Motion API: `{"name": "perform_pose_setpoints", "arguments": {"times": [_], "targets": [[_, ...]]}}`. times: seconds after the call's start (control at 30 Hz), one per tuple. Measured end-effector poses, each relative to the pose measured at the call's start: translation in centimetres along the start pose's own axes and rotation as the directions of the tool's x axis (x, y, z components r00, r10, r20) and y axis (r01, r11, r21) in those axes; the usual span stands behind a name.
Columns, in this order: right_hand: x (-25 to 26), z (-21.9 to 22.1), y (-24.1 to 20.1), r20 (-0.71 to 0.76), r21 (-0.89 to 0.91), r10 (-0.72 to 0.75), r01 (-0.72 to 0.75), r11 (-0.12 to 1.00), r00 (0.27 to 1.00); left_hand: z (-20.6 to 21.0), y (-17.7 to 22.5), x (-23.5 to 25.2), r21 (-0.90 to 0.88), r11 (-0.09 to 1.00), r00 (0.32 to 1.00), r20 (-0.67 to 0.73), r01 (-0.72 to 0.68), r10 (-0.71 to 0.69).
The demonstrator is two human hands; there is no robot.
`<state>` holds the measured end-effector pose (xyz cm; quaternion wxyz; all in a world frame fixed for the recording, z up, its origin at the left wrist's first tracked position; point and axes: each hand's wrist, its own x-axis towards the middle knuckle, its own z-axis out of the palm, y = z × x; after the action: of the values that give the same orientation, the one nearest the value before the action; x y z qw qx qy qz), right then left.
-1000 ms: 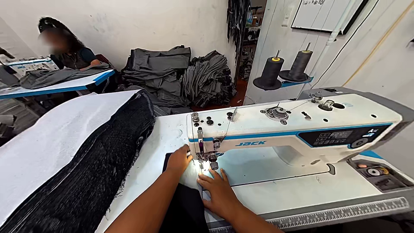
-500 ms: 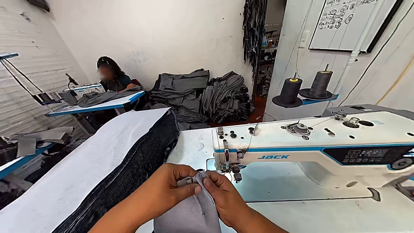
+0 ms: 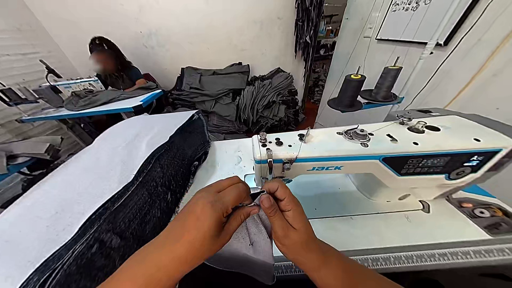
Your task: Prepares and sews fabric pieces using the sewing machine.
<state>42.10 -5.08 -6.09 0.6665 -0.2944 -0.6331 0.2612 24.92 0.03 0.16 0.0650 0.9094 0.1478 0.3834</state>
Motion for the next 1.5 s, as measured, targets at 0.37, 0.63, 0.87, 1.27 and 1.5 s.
{"name": "perform_pose_setpoints", "arguments": {"times": [0.37, 0.63, 0.87, 1.27, 1.5], "targets": [[-2.8, -0.4, 3.7, 0.076, -0.139, 0.666, -0.653, 0.744, 0.742, 5.2, -5.6, 0.6, 0.454, 0.786, 0.795, 0.234, 0.419, -0.559], [-8.1, -2.8, 4.9, 0.317, -0.766, 0.813, -0.373, 0.523, 0.489, 16.2, -7.3, -6.3, 0.203, 0.683, 0.610, 0.324, 0.701, -0.723], [-6.1, -5.8, 10.9, 0.224, -0.875, 0.680, -0.164, 0.456, 0.698, 18.2, -11.0, -4.7, 0.101, 0.787, 0.735, 0.300, 0.609, -0.608], [-5.7, -5.7, 11.2, 0.186, -0.887, 0.700, -0.189, 0.422, 0.690, 18.6, -11.8, -4.3, 0.123, 0.835, 0.791, 0.272, 0.536, -0.548], [-5.4, -5.5, 11.1, 0.170, -0.889, 0.722, -0.212, 0.406, 0.670, 18.6, -12.5, -3.7, 0.136, 0.844, 0.796, 0.284, 0.519, -0.535]]}}
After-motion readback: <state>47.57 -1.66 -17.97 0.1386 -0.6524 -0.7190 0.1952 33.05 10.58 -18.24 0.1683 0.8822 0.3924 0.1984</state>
